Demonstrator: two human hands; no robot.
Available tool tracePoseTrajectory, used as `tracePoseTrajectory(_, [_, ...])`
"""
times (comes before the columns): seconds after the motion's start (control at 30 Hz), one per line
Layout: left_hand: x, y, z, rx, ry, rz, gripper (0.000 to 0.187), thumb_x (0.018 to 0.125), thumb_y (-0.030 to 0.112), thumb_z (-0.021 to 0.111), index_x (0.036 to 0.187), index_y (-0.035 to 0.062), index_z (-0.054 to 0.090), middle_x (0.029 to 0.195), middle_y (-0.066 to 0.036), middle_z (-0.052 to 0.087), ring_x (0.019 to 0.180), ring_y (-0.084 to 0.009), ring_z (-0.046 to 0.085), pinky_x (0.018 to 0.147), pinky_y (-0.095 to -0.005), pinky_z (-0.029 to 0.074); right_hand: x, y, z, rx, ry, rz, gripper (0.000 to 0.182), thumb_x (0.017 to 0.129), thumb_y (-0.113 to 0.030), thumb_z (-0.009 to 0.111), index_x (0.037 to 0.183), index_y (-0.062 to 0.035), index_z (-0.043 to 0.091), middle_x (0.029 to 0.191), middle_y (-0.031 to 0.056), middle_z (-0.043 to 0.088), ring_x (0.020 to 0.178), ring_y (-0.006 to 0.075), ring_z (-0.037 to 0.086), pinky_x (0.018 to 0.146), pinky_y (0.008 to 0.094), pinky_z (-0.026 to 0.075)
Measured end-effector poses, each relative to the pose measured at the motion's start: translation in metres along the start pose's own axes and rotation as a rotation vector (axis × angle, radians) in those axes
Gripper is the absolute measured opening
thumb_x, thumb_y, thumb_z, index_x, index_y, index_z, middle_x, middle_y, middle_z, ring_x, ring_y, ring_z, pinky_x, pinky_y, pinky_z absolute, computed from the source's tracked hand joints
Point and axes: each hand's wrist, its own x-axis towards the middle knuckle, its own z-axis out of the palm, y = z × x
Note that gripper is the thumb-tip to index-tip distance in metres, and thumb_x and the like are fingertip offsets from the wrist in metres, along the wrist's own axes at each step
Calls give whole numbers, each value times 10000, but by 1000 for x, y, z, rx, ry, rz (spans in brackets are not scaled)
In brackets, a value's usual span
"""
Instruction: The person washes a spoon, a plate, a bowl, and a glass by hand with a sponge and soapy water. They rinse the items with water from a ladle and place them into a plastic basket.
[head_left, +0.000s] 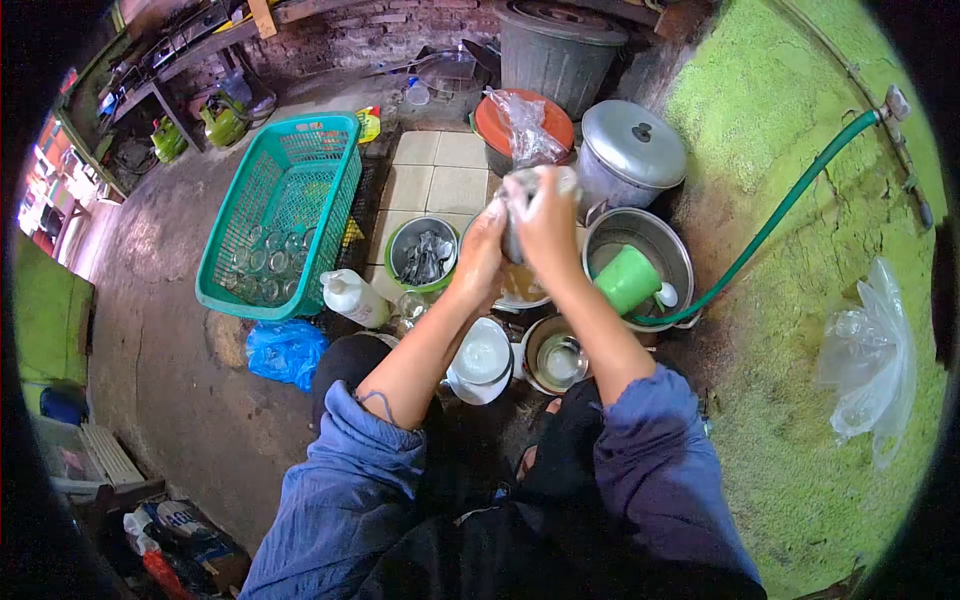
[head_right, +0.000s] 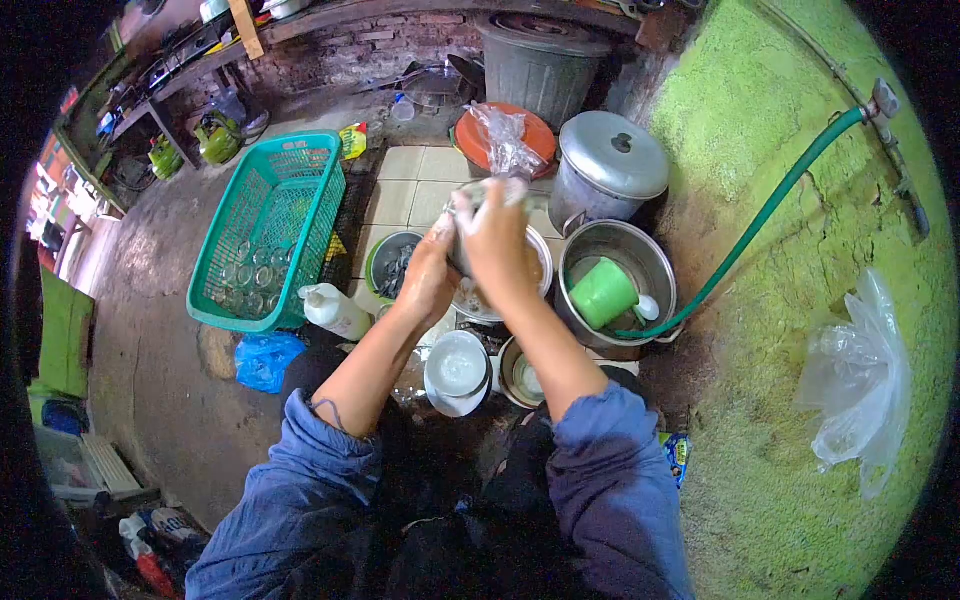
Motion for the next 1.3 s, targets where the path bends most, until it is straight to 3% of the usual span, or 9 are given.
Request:
tracePoseTrajectory(0.13, [5, 11, -8, -213, 90, -12, 415, 993, 357, 369, 1247, 46, 472, 1162, -113, 565, 1027, -205, 560, 894, -354, 445, -23, -15, 0, -113, -53, -339, 301, 859, -142, 537, 1121, 2, 500, 1141, 268, 481, 1083, 405, 467, 927, 477, 367])
tracePoseTrajectory(0.23, [-1, 18, 0, -104, 92, -75, 421, 993, 362, 373, 1261, 50, 462, 1197, -108, 561, 1065, -204, 559, 922, -360, 440, 5, -11, -9, 191, -23, -232, 354, 845, -88, 520, 1188, -14, 472, 1118, 249, 488, 1071, 395, 468, 952, 454, 366])
tracePoseTrajectory(0.43, [9, -3, -8, -127, -9, 44, 400, 999, 356, 366, 1230, 52, 483, 1162, -71, 571, 1002, -184, 576, 904, -367, 456, 23, 15, -14, 41, 37, -78, 175, 806, -114, 618, 937, -10, 566, 920, 192, 544, 880, 375, 533, 819, 410, 435])
tracePoseTrajectory(0.53, [13, -10, -22, 55, 26, -140, 397, 1001, 350, 362, 1234, 51, 479, 1181, -78, 566, 1027, -188, 572, 902, -372, 458, 7, -5, -11, 55, -67, -279, 106, 812, -135, 609, 857, -40, 601, 957, 199, 538, 881, 363, 562, 783, 421, 467])
tracePoseTrajectory(0.87, [13, -18, -8, 28, -9, 69, 424, 997, 378, 355, 1229, 47, 484, 1163, -92, 577, 1026, -200, 576, 907, -378, 459, 16, 10, -17, 17, 43, -143, 85, 821, -121, 609, 850, -42, 593, 939, 201, 531, 872, 381, 549, 784, 443, 442])
tracePoseTrajectory(0.97, [10, -3, -15, -48, 90, -86, 476, 993, 419, 333, 1221, 32, 491, 1161, -115, 583, 1027, -231, 583, 926, -385, 455, -9, -18, -15, 31, -111, -219, 139, 820, -186, 635, 846, -50, 615, 923, 185, 536, 846, 355, 572, 737, 425, 476])
tracePoseTrajectory(1.03, [13, 7, -22, -460, -27, -180, 520, 988, 446, 317, 1211, 12, 495, 1147, -138, 591, 1042, -262, 581, 944, -402, 446, -27, -25, -9, -62, -194, -282, 147, 809, -186, 646, 874, -55, 635, 942, 171, 546, 811, 350, 593, 701, 426, 493])
tracePoseTrajectory(1.17, [32, 13, -46, -476, 85, -86, 465, 994, 361, 315, 1213, -10, 488, 1153, -166, 594, 1083, -286, 568, 985, -426, 421, -39, -16, -10, -101, -241, -436, 182, 785, -156, 664, 904, -19, 649, 991, 181, 573, 771, 358, 608, 693, 431, 509])
tracePoseTrajectory(1.3, [30, 35, -44, -459, 154, 58, 353, 997, 212, 345, 1272, 4, 425, 1253, -131, 538, 1155, -244, 530, 1018, -399, 409, -21, -7, -34, -33, -165, -243, 140, 809, -130, 636, 876, -8, 647, 942, 194, 590, 829, 352, 599, 737, 414, 491])
